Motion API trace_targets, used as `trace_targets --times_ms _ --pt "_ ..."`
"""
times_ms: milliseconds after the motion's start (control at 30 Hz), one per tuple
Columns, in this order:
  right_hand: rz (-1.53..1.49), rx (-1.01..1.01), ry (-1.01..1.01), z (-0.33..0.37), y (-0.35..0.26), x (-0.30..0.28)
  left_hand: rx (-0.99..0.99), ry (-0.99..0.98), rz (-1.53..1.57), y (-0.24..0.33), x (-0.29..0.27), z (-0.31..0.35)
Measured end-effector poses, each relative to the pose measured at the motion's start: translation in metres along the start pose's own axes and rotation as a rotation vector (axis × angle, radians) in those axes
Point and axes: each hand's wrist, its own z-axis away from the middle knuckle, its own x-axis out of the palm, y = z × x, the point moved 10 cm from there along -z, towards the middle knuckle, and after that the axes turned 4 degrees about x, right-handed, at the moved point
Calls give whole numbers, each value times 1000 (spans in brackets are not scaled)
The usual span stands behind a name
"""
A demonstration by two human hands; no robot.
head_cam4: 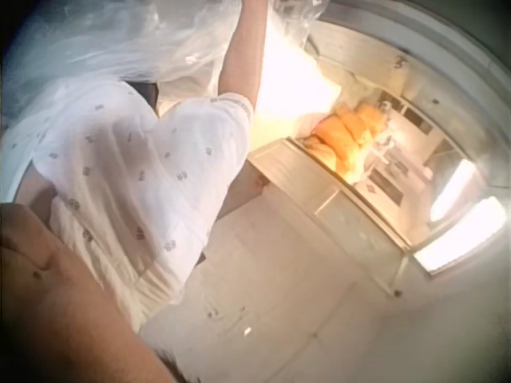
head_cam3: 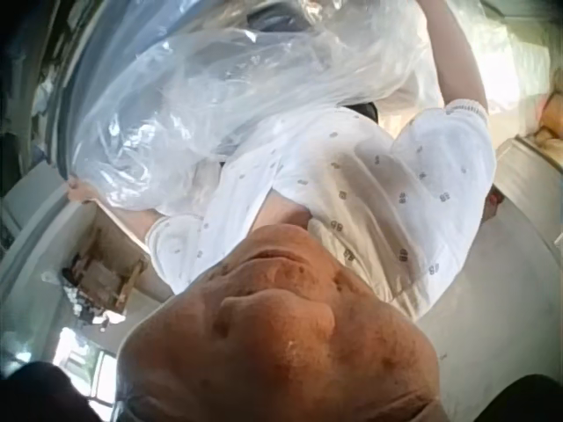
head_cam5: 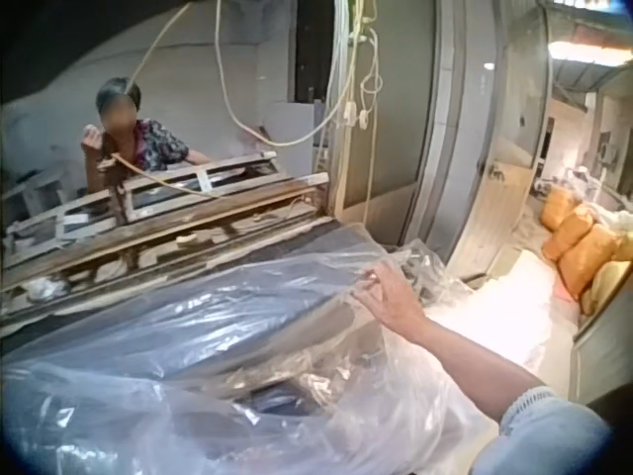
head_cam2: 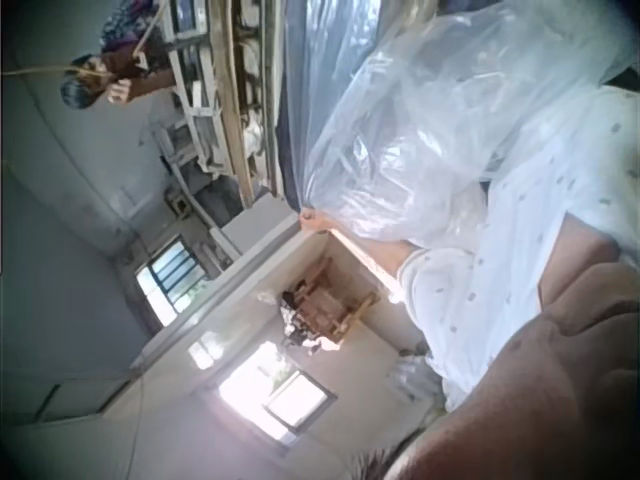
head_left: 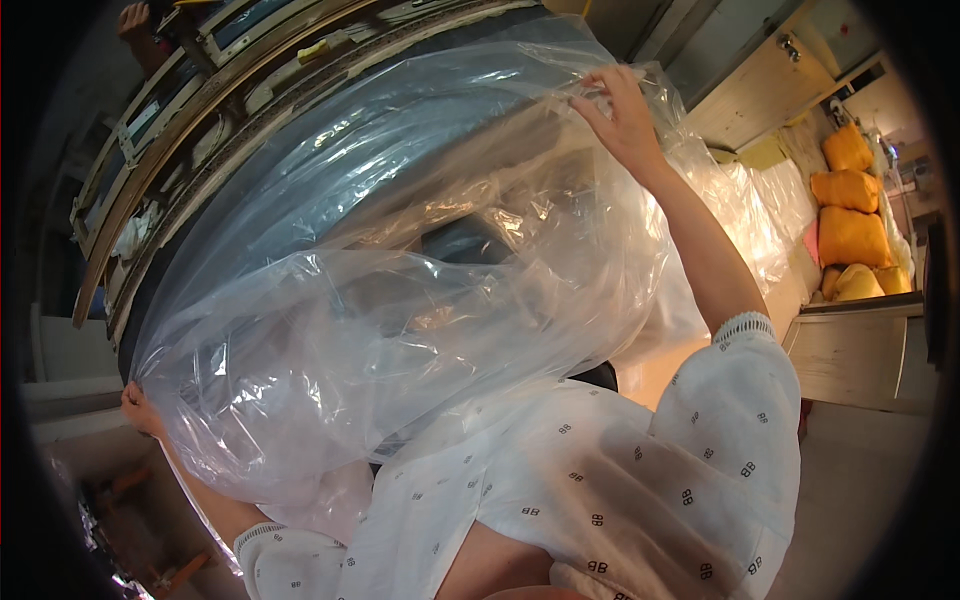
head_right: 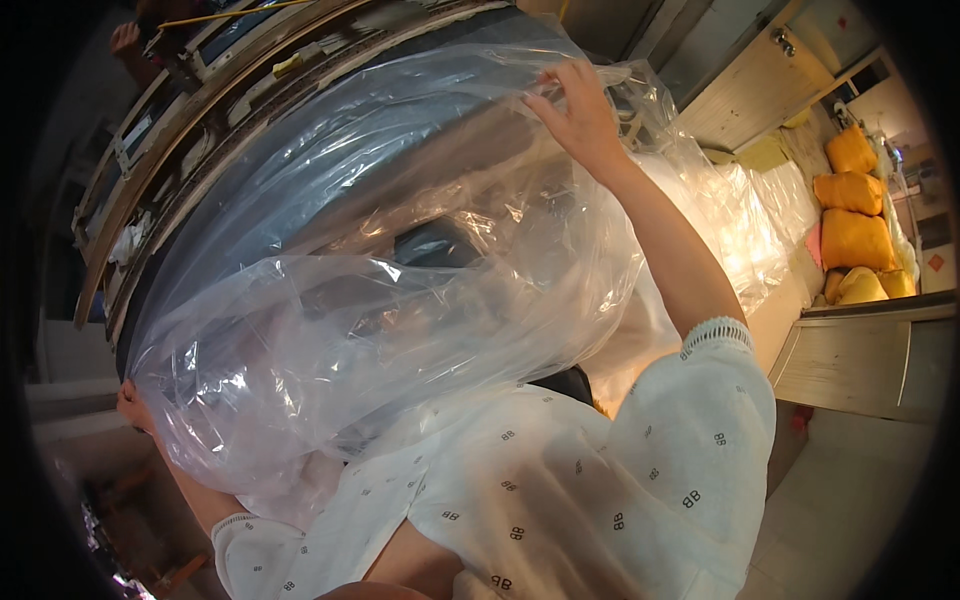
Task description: Wrapping a large dark object with clear plastic film in a workshop setting.
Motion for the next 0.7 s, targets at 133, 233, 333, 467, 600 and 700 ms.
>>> trace_targets --times_ms 133,233,333,467,600,700 --pt "263 -158 71 -51 1 8 95 64 3 22 12 0" --pt "397 -213 77 -75 13 21 81 108 -4 53 9 7" --pt "78 -12 22 -95 43 34 41 94 -2 6 -8 6" --pt "537 142 -149 -88 85 43 15 94 -5 23 3 7" --pt "564 137 -362 -95 95 56 -38 105 -9 31 -6 13" --pt "392 111 -373 -109 102 61 -30 99 -32 33 -9 9"
